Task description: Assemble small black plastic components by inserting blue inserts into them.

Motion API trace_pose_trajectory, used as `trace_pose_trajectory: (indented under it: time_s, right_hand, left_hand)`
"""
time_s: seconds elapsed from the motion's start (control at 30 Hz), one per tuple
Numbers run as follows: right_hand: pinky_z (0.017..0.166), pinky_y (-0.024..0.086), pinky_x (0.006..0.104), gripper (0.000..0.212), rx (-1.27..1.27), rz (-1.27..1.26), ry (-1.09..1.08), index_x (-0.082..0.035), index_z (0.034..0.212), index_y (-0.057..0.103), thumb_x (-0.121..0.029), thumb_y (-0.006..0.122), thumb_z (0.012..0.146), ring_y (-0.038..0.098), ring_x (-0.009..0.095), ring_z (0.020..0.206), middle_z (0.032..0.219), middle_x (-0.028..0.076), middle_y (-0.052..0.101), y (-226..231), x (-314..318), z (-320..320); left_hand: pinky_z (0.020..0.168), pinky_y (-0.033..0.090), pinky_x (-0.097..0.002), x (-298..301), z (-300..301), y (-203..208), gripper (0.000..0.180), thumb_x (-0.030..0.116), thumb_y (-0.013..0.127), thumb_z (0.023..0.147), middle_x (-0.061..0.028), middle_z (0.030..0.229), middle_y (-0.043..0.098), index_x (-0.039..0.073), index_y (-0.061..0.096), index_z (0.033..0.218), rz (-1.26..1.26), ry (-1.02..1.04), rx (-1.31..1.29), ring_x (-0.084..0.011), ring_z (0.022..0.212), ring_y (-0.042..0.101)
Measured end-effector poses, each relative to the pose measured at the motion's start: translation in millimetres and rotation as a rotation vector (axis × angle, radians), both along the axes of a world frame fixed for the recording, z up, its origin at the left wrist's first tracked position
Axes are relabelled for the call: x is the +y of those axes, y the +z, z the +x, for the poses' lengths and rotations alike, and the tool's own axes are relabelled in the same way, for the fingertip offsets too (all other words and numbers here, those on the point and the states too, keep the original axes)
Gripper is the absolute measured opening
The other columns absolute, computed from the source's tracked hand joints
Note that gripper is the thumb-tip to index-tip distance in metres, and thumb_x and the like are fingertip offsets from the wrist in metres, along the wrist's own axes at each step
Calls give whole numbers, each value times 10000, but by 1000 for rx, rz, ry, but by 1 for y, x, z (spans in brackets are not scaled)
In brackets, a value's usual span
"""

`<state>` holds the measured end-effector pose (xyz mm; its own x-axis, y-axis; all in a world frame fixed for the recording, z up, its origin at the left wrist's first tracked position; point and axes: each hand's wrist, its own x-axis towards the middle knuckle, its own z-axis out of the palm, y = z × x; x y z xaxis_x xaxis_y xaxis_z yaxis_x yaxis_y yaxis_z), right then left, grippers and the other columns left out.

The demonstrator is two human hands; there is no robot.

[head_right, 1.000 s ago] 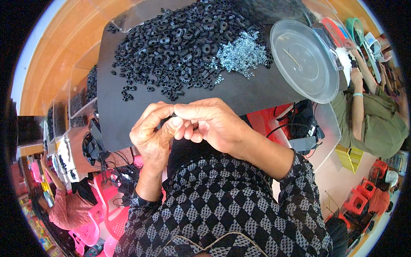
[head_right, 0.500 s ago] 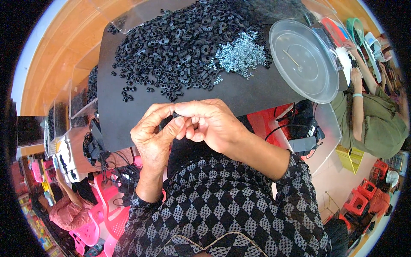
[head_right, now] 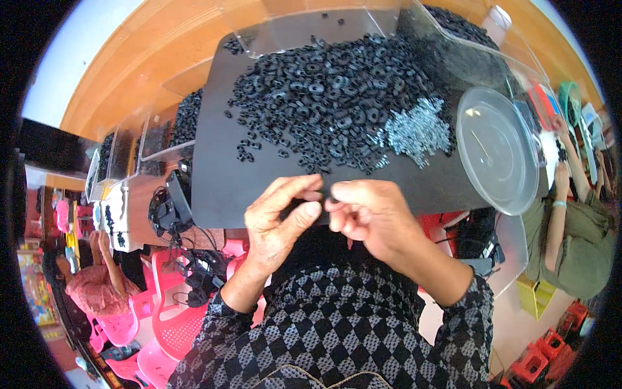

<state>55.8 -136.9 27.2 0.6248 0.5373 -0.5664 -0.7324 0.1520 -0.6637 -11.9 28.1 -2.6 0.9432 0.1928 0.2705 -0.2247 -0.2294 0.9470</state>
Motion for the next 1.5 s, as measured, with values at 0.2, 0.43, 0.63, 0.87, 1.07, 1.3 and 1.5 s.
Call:
trace_pose_trajectory:
  time_s: [0.2,0.43,0.63,0.87,1.07,1.3,1.5]
  right_hand:
    - [477,394,213,330,-405,-167,-317,8,855,633,-321,629,822,547,105,551,711,84,644,48,-42,45]
    - [509,329,166,301,-1125,-413,-417,5,1006,645,-241,670,834,502,37,624,819,33,659,96,-93,146]
    - [542,336,177,392,-1251,-759,-565,-7,1094,642,-244,709,789,494,38,670,866,7,661,103,-121,226]
    - [523,410,294,155,-1732,-1213,-503,-6,787,680,-74,628,658,549,159,569,608,84,604,86,-118,275]
    - [664,475,398,260,-1588,-1420,-304,4,910,660,-134,662,690,620,285,758,737,174,622,78,-98,255]
    - [706,492,364,245,-1747,-1440,-432,29,1016,609,-91,599,803,614,294,795,909,193,626,92,-74,217]
    - [656,471,300,192,-1981,-1090,-519,20,971,620,-45,619,791,595,203,730,820,122,623,81,-54,172]
  left_hand:
    - [736,479,-356,69,0,0,339,29,699,692,-128,900,641,28,648,1028,693,417,-94,-286,824,605]
    - [654,460,-387,100,21,-2,522,276,764,682,-114,838,570,33,598,1113,1108,387,47,-282,713,589]
    - [494,472,-336,96,56,-16,515,412,720,731,-97,784,494,-4,577,998,1409,300,-41,-228,562,588]
    - [455,464,-330,91,68,-34,274,245,706,774,-99,758,481,56,508,786,1414,299,-197,-224,499,571]
    - [431,468,-356,88,69,-33,242,202,717,739,-93,738,481,74,512,753,1305,360,-269,-254,486,561]
    - [470,478,-383,90,96,-13,208,225,698,775,-102,729,517,74,555,763,1202,284,-260,-297,543,574]
    - [567,488,-432,71,151,28,196,198,707,756,-126,766,576,51,600,830,1028,266,-445,-339,658,600]
